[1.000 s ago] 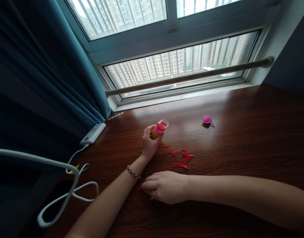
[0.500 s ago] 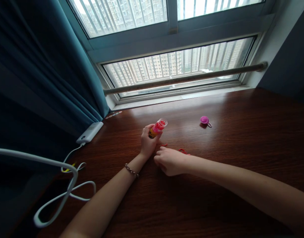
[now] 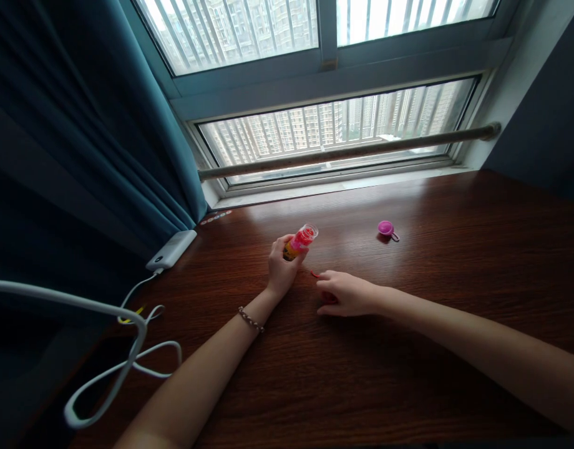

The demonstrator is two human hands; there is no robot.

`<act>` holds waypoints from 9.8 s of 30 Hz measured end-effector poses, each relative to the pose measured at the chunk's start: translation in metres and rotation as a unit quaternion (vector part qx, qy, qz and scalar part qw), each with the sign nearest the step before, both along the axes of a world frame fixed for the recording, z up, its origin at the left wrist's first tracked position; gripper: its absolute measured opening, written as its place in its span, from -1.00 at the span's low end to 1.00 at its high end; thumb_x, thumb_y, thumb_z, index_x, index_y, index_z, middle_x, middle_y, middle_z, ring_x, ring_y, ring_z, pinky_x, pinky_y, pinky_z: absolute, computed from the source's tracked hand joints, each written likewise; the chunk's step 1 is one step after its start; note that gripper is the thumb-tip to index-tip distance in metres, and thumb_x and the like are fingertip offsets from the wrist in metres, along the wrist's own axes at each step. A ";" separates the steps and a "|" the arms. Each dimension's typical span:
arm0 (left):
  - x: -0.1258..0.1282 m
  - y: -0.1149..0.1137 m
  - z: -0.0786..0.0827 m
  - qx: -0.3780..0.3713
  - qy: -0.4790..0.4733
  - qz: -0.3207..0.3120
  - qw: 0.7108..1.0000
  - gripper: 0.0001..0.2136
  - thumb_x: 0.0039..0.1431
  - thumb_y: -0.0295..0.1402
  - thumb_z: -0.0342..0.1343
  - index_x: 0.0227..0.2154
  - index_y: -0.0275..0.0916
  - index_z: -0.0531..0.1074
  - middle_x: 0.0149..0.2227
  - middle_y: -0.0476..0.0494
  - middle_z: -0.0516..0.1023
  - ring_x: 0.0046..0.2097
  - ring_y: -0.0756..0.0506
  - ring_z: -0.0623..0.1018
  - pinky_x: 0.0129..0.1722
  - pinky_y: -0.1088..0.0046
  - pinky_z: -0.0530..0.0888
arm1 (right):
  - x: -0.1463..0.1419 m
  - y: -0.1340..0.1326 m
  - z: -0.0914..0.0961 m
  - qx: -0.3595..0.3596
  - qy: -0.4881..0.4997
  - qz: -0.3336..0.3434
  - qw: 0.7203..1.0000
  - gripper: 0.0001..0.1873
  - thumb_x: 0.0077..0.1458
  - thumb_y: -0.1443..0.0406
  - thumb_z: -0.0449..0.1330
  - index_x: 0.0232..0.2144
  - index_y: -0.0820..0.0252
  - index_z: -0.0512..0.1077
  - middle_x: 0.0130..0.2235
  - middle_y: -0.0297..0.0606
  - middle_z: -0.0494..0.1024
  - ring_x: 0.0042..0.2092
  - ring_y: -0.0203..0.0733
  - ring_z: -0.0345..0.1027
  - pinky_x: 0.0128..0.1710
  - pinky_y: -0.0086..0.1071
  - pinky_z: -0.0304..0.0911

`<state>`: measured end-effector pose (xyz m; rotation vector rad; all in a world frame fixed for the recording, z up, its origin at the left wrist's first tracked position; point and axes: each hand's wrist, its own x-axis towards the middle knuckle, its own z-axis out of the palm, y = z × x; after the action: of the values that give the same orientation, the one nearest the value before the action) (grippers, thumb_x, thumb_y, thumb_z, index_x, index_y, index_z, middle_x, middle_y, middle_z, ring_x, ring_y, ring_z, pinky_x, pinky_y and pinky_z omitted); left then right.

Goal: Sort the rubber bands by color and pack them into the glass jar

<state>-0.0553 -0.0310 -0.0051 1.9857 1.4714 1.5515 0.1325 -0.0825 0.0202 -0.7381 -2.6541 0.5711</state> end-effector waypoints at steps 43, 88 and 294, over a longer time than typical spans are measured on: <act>0.004 -0.004 0.008 -0.008 0.092 -0.098 0.991 -0.70 -0.11 -0.33 0.22 -0.23 -0.14 0.42 -0.19 -0.11 0.46 -0.07 -0.17 0.39 -0.03 0.22 0.32 | 0.044 -0.031 0.008 -0.009 -0.094 -0.113 0.989 -0.92 -0.09 0.33 0.18 -0.44 0.19 0.39 -0.31 -0.26 0.39 -0.37 -0.26 0.33 -0.40 -0.44 0.15; 0.010 -0.020 0.009 0.155 0.303 -0.129 0.932 -0.66 -0.06 -0.22 0.17 -0.19 -0.20 0.37 -0.25 -0.13 0.48 -0.12 -0.14 0.38 0.00 0.18 0.23 | 0.043 -0.022 -0.017 -0.072 0.330 -0.240 0.910 -0.57 0.04 0.39 0.04 -0.01 0.12 0.13 0.03 -0.11 0.27 0.08 -0.07 0.20 0.12 -0.07 0.03; 0.060 -0.077 0.028 -0.233 0.167 -0.262 0.921 -0.88 0.00 -0.41 0.06 -0.45 -0.26 0.51 -0.45 -0.07 0.51 -0.45 0.01 0.42 -0.44 0.53 0.34 | 0.054 0.001 -0.021 0.043 0.265 -0.386 0.883 -0.55 -0.22 0.42 0.16 -0.18 0.04 0.42 -0.20 -0.29 0.44 -0.13 -0.07 0.24 -0.09 -0.19 0.15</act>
<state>0.0050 -0.1080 0.0225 2.1517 1.1229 0.5992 0.1862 -0.0812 -0.0011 -1.2876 -1.6769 0.3473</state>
